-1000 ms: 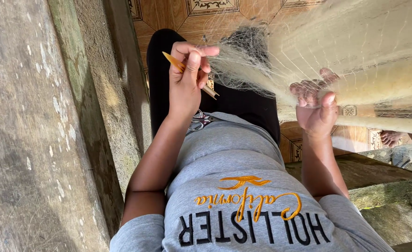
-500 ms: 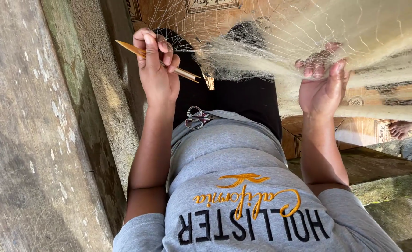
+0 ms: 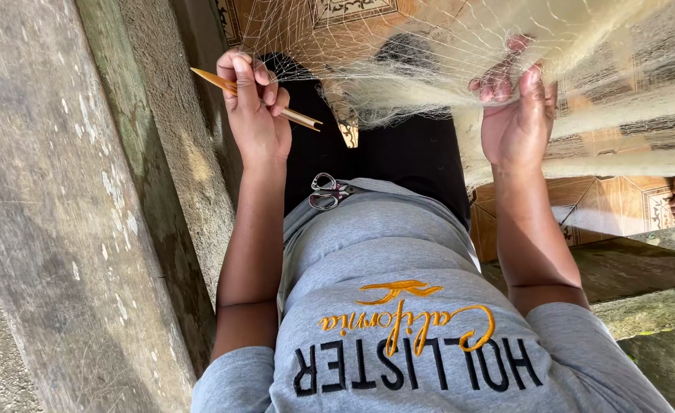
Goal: Repairing a fine-mesh fishing net using a shuttle and scissors
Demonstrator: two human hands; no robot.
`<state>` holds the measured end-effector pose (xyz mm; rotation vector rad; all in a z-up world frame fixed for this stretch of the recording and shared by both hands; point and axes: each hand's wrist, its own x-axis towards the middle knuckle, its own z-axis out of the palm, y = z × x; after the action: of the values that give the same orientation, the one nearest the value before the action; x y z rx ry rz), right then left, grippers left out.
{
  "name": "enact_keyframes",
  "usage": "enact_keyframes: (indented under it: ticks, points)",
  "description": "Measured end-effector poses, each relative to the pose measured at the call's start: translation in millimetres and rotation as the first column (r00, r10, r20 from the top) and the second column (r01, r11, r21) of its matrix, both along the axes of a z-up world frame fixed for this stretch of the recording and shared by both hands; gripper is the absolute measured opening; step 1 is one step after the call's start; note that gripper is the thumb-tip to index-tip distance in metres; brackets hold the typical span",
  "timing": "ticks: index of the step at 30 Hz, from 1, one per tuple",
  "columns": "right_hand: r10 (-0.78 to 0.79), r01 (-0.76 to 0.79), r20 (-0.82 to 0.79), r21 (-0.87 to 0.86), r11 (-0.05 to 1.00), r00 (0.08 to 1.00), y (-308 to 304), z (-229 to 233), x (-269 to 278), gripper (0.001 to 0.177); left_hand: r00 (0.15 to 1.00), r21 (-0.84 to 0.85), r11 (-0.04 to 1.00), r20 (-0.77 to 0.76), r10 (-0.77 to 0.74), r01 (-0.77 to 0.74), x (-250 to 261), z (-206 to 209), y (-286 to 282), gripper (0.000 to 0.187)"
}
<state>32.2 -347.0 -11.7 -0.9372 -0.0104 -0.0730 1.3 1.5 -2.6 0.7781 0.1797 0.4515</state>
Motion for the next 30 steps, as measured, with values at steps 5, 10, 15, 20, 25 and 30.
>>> enact_keyframes:
  ticks: [5,10,15,20,25,30]
  points:
    - [0.062,-0.061,0.034,-0.036,0.997,0.997,10.3,8.4,4.7,0.016,1.0,0.013,1.0,0.002,0.013,-0.013,2.1,-1.7,4.7,0.01]
    - [0.038,-0.037,0.018,-0.037,0.999,0.999,14.0,4.5,11.2,0.039,1.0,0.017,1.0,0.005,0.015,-0.015,2.1,5.2,4.8,0.011]
    - [0.039,-0.03,0.148,-0.06,0.998,0.988,18.0,-2.2,24.5,0.028,0.999,0.119,0.993,-0.042,0.012,-0.007,0.8,15.1,1.7,0.012]
    - [-0.057,0.06,-0.034,0.072,0.996,0.998,10.7,-23.8,39.0,0.078,0.997,0.17,0.985,-0.081,0.014,0.0,-0.7,13.5,1.0,0.012]
    - [-0.036,0.036,0.055,-0.007,0.999,0.998,26.1,-11.3,42.0,0.031,0.992,0.227,0.974,-0.12,0.024,0.003,-1.9,12.9,-0.2,0.015]
    - [0.024,-0.018,0.094,-0.066,0.998,0.995,31.9,-3.8,41.4,0.021,0.996,0.228,0.973,-0.09,-0.009,0.029,-2.5,13.0,1.1,0.016]
